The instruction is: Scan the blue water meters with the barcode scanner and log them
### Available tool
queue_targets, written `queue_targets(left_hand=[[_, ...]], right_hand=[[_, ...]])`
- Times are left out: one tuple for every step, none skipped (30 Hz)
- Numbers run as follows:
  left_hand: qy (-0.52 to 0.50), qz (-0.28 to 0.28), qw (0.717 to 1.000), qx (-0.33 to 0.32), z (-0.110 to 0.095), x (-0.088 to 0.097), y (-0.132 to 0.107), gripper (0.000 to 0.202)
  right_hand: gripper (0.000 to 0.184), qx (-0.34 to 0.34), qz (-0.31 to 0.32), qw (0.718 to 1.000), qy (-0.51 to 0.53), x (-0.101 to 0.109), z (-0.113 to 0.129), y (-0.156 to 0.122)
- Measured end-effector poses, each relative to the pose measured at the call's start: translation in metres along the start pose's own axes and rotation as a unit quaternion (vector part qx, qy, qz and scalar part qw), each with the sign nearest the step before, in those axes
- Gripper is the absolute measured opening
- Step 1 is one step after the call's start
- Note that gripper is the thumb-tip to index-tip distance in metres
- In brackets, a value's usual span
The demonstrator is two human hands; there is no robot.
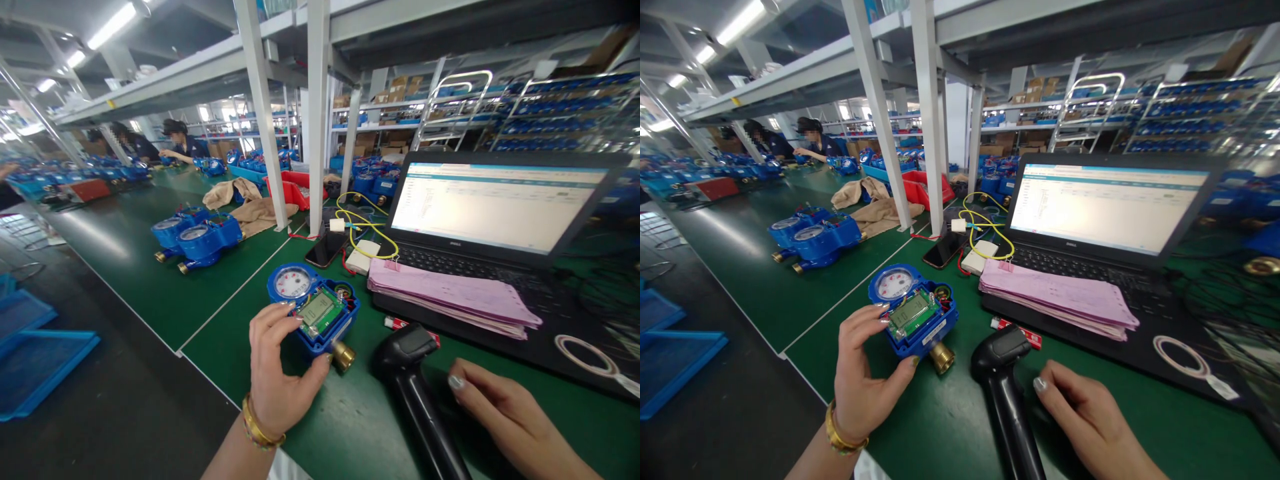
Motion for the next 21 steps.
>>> queue_targets(left_hand=[[0.003,-0.005,1.0,-0.007,-0.001,0.001,0.0,0.038],[0.011,-0.011,1.0,-0.018,-0.002,0.001,-0.001,0.041],[0.02,-0.017,0.999,-0.03,-0.004,0.002,-0.001,0.043],[0.031,-0.023,0.998,-0.044,-0.006,0.003,-0.001,0.044],[0.042,-0.029,0.997,-0.056,-0.009,0.004,-0.002,0.044],[0.052,-0.033,0.996,-0.067,-0.011,0.004,-0.002,0.041],[0.062,-0.035,0.995,-0.075,-0.014,0.005,-0.003,0.038],[0.072,-0.037,0.993,-0.081,-0.017,0.005,-0.003,0.034],[0.081,-0.038,0.992,-0.087,-0.019,0.005,-0.003,0.031],[0.09,-0.039,0.991,-0.091,-0.021,0.004,-0.004,0.027],[0.097,-0.04,0.99,-0.095,-0.023,0.004,-0.005,0.024],[0.102,-0.042,0.989,-0.098,-0.025,0.004,-0.005,0.023],[0.107,-0.044,0.988,-0.1,-0.026,0.003,-0.006,0.022],[0.112,-0.046,0.988,-0.099,-0.027,0.003,-0.006,0.021],[0.116,-0.047,0.987,-0.098,-0.027,0.002,-0.006,0.021],[0.119,-0.049,0.987,-0.096,-0.027,0.002,-0.007,0.021],[0.12,-0.05,0.987,-0.095,-0.027,0.002,-0.007,0.021],[0.122,-0.052,0.987,-0.095,-0.027,0.002,-0.007,0.021],[0.123,-0.052,0.987,-0.095,-0.027,0.002,-0.007,0.021],[0.123,-0.052,0.986,-0.095,-0.027,0.001,-0.006,0.021],[0.123,-0.051,0.986,-0.096,-0.027,0.001,-0.006,0.021]], right_hand=[[0.062,0.0,0.0,1.0,-0.001,0.0,0.0,0.0],[0.062,0.001,0.001,1.0,-0.002,0.0,-0.001,0.0],[0.062,0.001,0.001,1.0,-0.002,0.0,-0.001,0.0],[0.062,0.0,0.002,1.0,-0.001,0.0,-0.002,0.0],[0.062,-0.001,0.003,1.0,0.0,0.0,-0.002,0.0],[0.062,-0.004,0.003,1.0,0.002,0.0,-0.003,0.0],[0.062,-0.006,0.002,1.0,0.003,0.0,-0.003,0.0],[0.062,-0.008,0.002,1.0,0.004,0.0,-0.004,0.0],[0.062,-0.01,0.002,1.0,0.005,-0.001,-0.005,0.0],[0.062,-0.011,0.002,1.0,0.006,-0.001,-0.005,-0.001],[0.062,-0.012,0.002,1.0,0.007,-0.001,-0.006,-0.001],[0.062,-0.012,0.002,1.0,0.007,-0.001,-0.006,-0.001],[0.061,-0.011,0.003,1.0,0.007,-0.001,-0.006,-0.001],[0.061,-0.01,0.003,1.0,0.008,-0.001,-0.006,-0.001],[0.061,-0.009,0.002,1.0,0.008,-0.001,-0.006,-0.001],[0.061,-0.008,0.003,1.0,0.009,-0.002,-0.007,-0.001],[0.06,-0.007,0.003,1.0,0.009,-0.002,-0.007,-0.001],[0.06,-0.007,0.004,1.0,0.009,-0.002,-0.008,-0.001],[0.06,-0.007,0.005,1.0,0.01,-0.002,-0.009,-0.002],[0.06,-0.008,0.006,1.0,0.01,-0.002,-0.01,-0.002],[0.06,-0.01,0.006,1.0,0.011,-0.003,-0.01,-0.002]])
Point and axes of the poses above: each hand's wrist, its own y-axis towards the middle knuckle, its own x-axis out of the back of the hand, z = x × y, the point moved 6 cm from there along y, towards the middle knuckle, and after that the axes turned 11 degrees about x, right-handed, at the moved point
